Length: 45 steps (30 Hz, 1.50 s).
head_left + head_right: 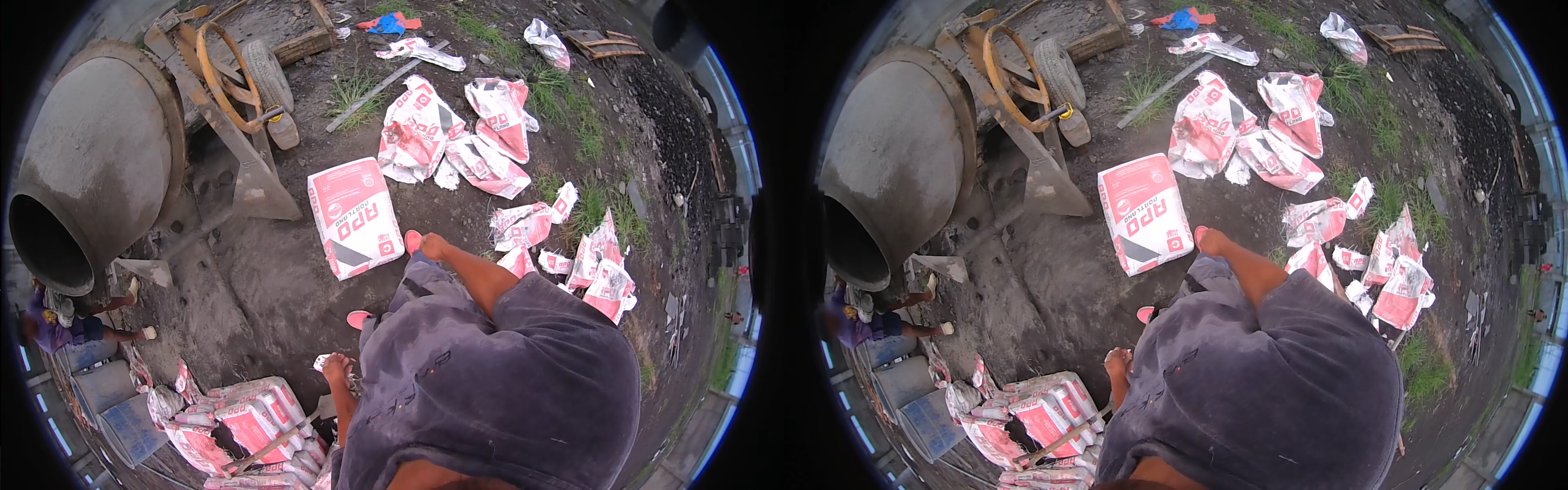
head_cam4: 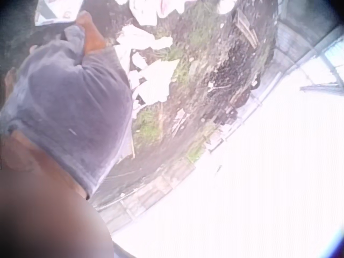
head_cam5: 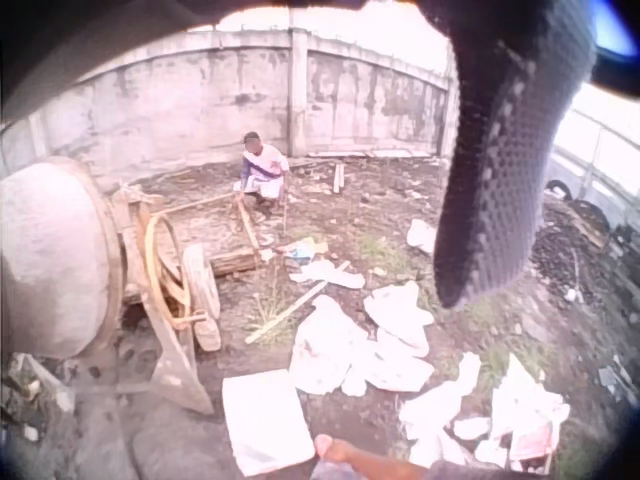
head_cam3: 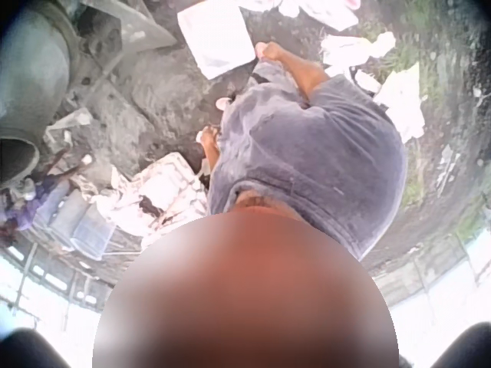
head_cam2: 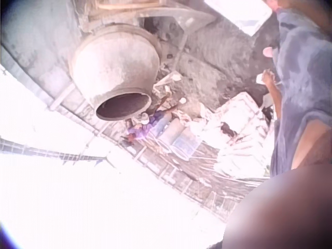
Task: The person walks to a pile of cement bags, picks up a bag, tears it open, and pours the contents into a cement mixer. They then scoop wet cement from the mixer with a bucket and return it to a water bucket, repeating the scoop-and-return cycle.
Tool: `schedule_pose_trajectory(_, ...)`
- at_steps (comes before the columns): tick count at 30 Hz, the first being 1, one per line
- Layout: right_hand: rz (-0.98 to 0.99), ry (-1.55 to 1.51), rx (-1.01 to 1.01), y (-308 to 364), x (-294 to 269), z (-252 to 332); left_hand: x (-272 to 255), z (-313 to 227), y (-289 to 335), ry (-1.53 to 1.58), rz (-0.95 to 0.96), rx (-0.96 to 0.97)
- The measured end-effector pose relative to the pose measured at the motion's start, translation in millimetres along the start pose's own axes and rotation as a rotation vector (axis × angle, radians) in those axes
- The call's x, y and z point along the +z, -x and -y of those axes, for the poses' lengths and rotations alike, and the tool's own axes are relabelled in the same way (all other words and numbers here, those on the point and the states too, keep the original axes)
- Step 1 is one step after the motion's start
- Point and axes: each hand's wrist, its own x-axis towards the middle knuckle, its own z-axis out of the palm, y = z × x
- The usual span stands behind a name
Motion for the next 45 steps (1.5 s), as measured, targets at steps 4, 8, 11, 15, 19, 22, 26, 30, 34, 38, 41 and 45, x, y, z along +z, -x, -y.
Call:
schedule_pose_trajectory(4, -0.042, -0.095, -0.049, -5.2, 21.4, -7.2, -5.6, 2.2, -8.0, 0.029, 0.010, -0.015)
schedule_pose_trajectory(8, -0.020, -0.381, 0.056, -8.8, 34.2, -1.3, -2.3, -2.8, -28.5, -0.006, 0.029, -0.060)
schedule_pose_trajectory(11, 0.018, -0.523, 0.140, -19.9, 48.4, 6.9, 12.1, -9.7, -63.3, 0.051, 0.169, -0.035)
schedule_pose_trajectory(15, 0.075, -0.547, 0.287, -63.8, 87.2, 1.3, 62.4, -13.8, -138.9, -0.148, 0.112, 0.041)
schedule_pose_trajectory(19, 0.114, -0.858, 0.534, -113.0, 154.8, -19.2, 108.4, -20.4, -230.9, -0.441, 0.065, 0.161)
schedule_pose_trajectory(22, 0.012, -0.866, 0.529, -145.9, 208.3, -36.6, 138.0, -30.8, -278.8, -0.380, 0.051, 0.228)
schedule_pose_trajectory(26, 0.062, -1.009, 0.637, -167.9, 254.1, -58.5, 162.1, -29.4, -338.8, -0.396, 0.012, 0.291)
schedule_pose_trajectory(30, 0.136, -1.156, 0.842, -190.8, 274.2, -64.7, 175.2, -8.8, -394.7, -0.463, -0.016, 0.287)
schedule_pose_trajectory(34, 0.054, -1.427, 0.878, -215.9, 284.5, -60.1, 185.3, -0.9, -429.5, -0.518, -0.022, 0.277)
schedule_pose_trajectory(38, -0.051, -1.595, 0.884, -233.9, 303.9, -57.4, 195.6, -2.9, -446.4, -0.457, 0.006, 0.293)
schedule_pose_trajectory(41, -0.105, -1.698, 0.878, -242.3, 322.3, -60.7, 200.5, -2.0, -457.3, -0.391, 0.111, 0.248)
schedule_pose_trajectory(45, -0.166, -1.758, 0.822, -248.3, 341.9, -70.6, 202.8, 6.6, -469.9, -0.308, 0.156, 0.240)
